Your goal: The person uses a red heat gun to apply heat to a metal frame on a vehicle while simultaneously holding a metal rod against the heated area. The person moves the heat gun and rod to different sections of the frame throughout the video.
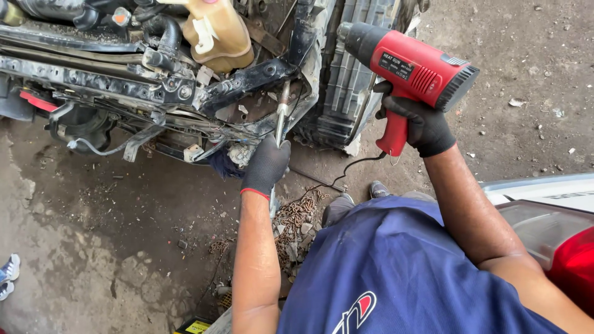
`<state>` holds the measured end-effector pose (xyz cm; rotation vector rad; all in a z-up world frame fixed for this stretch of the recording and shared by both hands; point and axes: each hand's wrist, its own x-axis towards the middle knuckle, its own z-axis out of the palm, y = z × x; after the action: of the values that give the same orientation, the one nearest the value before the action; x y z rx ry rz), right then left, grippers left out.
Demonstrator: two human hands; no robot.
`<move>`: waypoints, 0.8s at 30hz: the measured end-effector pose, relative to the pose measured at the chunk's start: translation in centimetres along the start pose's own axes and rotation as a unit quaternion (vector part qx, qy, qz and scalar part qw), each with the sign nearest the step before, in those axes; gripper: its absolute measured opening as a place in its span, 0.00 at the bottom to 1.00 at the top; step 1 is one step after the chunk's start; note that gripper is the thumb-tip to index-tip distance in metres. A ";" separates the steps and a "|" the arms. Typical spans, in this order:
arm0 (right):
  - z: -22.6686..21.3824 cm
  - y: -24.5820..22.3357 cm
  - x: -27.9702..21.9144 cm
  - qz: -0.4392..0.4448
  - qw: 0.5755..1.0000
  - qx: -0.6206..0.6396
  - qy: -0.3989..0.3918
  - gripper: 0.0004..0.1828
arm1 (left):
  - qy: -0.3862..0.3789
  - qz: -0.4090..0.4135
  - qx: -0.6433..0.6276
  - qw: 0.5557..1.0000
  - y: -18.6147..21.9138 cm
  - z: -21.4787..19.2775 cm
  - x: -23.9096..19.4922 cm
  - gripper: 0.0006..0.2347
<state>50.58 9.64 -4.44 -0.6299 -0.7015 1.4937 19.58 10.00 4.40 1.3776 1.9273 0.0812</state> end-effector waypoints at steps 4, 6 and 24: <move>0.0 -0.3 0.3 0.008 1.000 -0.014 0.016 0.24 | -0.004 0.006 -0.026 1.000 -0.3 0.1 0.1 0.14; 0.0 -0.5 0.6 0.018 1.000 0.012 0.021 0.24 | -0.004 0.008 -0.029 1.000 -0.3 0.2 0.2 0.14; -3.1 0.7 2.8 0.050 0.995 0.082 0.009 0.26 | -0.016 -0.009 -0.026 0.999 -1.0 0.4 1.1 0.13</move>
<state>52.32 12.61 -6.87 -0.5583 -0.5336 1.6178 18.88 10.32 3.03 1.3197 1.8973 0.1004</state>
